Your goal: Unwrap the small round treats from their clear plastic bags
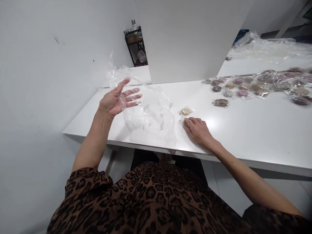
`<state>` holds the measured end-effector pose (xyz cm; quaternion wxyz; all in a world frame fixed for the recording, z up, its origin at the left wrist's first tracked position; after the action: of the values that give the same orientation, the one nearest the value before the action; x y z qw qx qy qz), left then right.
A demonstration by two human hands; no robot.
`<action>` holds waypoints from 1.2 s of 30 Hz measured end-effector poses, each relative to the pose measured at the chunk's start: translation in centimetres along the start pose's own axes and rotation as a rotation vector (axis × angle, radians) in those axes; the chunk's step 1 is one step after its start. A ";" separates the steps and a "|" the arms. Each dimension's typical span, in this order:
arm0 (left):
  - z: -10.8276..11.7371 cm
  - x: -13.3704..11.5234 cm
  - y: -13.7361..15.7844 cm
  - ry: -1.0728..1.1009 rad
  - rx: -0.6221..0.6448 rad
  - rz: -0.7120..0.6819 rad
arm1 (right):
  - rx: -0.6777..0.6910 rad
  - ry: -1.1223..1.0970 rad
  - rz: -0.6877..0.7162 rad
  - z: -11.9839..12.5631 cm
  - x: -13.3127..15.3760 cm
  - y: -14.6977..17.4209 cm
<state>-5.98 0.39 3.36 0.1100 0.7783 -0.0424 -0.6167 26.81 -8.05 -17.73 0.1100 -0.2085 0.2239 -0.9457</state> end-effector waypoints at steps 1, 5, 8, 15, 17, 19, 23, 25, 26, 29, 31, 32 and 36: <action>1.1 0.4 0.3 0.017 -0.023 -0.024 | 0.022 0.021 0.024 -0.1 -0.1 -0.1; 6.3 3.6 1.1 0.120 -0.153 -0.092 | 0.049 0.023 0.043 0.7 -0.9 -0.3; 9.8 7.2 1.6 0.169 -0.285 -0.020 | -0.038 -0.012 -0.027 2.1 -2.3 -2.0; 13.4 14.4 2.6 0.275 -0.450 0.121 | 0.091 0.059 0.006 0.8 -2.8 -7.4; 13.9 15.4 2.5 0.310 -0.450 0.108 | 0.187 0.097 0.041 -0.1 -1.9 -7.7; 14.5 16.1 2.3 0.342 -0.442 0.087 | 0.221 0.158 0.059 -0.5 -1.1 -7.8; 15.4 16.9 1.4 0.384 -0.453 0.059 | 0.320 0.338 0.053 -0.2 -0.6 -8.2; 15.7 17.1 1.2 0.393 -0.452 0.050 | 0.317 0.352 0.023 0.2 -1.3 -8.4; 15.7 17.2 1.1 0.395 -0.448 0.048 | 0.284 0.300 -0.021 0.4 -1.9 -8.5; 15.8 17.4 1.2 0.411 -0.452 0.037 | 0.053 -0.114 -0.335 1.2 -4.8 -8.6; 15.8 17.5 1.3 0.428 -0.448 0.027 | -0.143 -0.411 -0.588 1.9 -7.5 -8.7; 15.8 17.5 1.3 0.435 -0.445 0.024 | -0.231 -0.514 -0.688 2.4 -9.0 -8.9; 15.7 17.5 1.2 0.447 -0.436 0.023 | -0.581 -0.812 -0.910 5.7 -15.8 -10.5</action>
<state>-16.99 -6.20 -16.40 0.2881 0.8522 0.1073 -0.4234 42.16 3.75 -13.59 -0.2846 -0.6420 0.2998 -0.6458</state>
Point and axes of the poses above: each hand's wrist, its own y-axis away from the middle knuckle, its own z-axis out of the back of the hand, x = y × z, the point moved 2 cm from there along -y, towards the middle knuckle, and after that the axes turned 12 degrees about -x, right-handed, at the moved point
